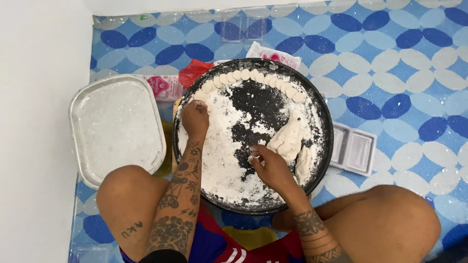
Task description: The person is pinching small pieces of dough from a larger mass, rolling them into small balls, and placing them on a tray.
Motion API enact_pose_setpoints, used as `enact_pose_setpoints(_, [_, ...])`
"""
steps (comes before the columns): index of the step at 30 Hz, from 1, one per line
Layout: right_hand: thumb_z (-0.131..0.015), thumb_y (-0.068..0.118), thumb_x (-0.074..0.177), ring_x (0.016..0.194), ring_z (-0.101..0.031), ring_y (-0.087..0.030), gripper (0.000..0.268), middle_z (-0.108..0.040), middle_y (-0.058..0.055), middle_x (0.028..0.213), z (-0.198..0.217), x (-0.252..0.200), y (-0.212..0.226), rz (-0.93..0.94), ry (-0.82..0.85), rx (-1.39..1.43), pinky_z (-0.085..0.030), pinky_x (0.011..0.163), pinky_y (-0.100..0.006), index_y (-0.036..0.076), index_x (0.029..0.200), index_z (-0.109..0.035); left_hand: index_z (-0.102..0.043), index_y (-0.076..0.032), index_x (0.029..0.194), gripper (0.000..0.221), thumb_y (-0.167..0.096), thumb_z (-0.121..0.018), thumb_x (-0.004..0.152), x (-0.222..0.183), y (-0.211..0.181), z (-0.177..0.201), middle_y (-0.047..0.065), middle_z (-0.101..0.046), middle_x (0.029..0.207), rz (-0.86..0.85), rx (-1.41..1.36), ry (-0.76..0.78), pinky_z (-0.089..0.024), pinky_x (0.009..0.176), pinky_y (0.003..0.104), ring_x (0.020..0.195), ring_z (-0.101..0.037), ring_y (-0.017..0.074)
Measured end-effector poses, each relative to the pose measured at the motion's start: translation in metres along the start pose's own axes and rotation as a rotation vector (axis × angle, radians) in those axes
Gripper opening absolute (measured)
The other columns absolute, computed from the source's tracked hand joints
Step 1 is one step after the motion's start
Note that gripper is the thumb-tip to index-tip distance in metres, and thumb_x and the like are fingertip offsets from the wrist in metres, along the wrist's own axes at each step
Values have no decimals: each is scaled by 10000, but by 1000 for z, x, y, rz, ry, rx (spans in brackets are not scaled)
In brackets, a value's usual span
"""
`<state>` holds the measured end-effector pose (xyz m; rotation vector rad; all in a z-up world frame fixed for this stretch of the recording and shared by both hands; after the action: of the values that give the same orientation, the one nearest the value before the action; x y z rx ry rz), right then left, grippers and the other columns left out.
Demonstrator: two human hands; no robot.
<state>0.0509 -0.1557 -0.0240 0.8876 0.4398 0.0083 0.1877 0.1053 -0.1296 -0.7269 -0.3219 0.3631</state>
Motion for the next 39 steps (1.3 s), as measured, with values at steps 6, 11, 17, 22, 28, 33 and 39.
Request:
enact_pose_setpoints(6, [-604, 118, 904, 1076, -680, -459, 417, -666, -190, 1291, -6, 2, -9, -13, 111, -233, -554, 887, -558, 81, 1319, -627, -728, -57, 913, 154, -183, -643, 936, 0, -2, 3, 104, -597, 890, -87, 186, -2, -565, 764, 479, 902, -646, 365])
enact_pose_setpoints(11, [-618, 100, 898, 1069, -681, -461, 433, -609, -173, 1328, -26, 9, -24, -33, 125, -328, -566, 860, -560, 95, 1331, -632, -699, 42, 904, 231, -156, -592, 957, -12, -22, 32, 196, -565, 883, -113, 39, -37, -542, 757, 549, 887, -620, 457])
enact_pose_setpoints(17, [-601, 92, 926, 983, -700, -462, 397, -596, -189, 1271, -40, 20, -40, -21, 39, -402, -572, 813, -554, 48, 1318, -639, -719, -18, 1019, 243, -175, -535, 999, -25, -32, 64, 189, -597, 913, -100, -179, -46, -530, 772, 512, 851, -635, 396])
enact_pose_setpoints(22, [-622, 168, 940, 983, -705, -433, 378, -647, -149, 1162, -27, 19, -28, -33, -14, -330, -566, 834, -535, 79, 1306, -655, -729, -114, 1003, 203, -294, -679, 922, -72, -50, 64, 131, -660, 914, 44, -197, 231, -539, 752, 444, 846, -680, 332])
enact_pose_setpoints(28, [-673, 229, 921, 935, -653, -402, 320, -740, -199, 963, -22, 26, -23, 110, -24, -24, -507, 806, -513, 41, 1173, -735, -707, -95, 1257, 489, -200, -820, 793, -127, -99, 57, 148, -683, 1305, -203, -331, 834, -535, 886, 514, 1050, -705, 373])
enact_pose_setpoints(33, [-687, 190, 928, 861, -676, -285, 201, -752, -161, 874, -29, 25, -34, 110, 32, 241, -532, 819, -445, 69, 1067, -766, -742, -129, 1211, 419, -298, -805, 833, -138, -103, 56, 107, -735, 1222, -252, -428, 890, -499, 964, 510, 1083, -704, 373])
enact_pose_setpoints(39, [-601, 138, 1010, 795, -615, -136, 150, -686, -51, 861, -33, 11, -25, 54, 73, 632, -521, 713, -289, 31, 1057, -696, -746, -188, 1193, 270, -218, -714, 926, -143, -113, 59, 12, -731, 1211, -443, -275, 768, -468, 967, 449, 1115, -692, 286])
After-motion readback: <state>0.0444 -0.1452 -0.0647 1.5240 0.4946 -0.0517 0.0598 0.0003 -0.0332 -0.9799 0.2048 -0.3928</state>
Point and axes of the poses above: each hand's wrist, its own x-axis towards the middle knuckle, its own z-axis out of the back of the hand, y = z × x, the point moved 7 cm from there along x, towards the middle knuckle
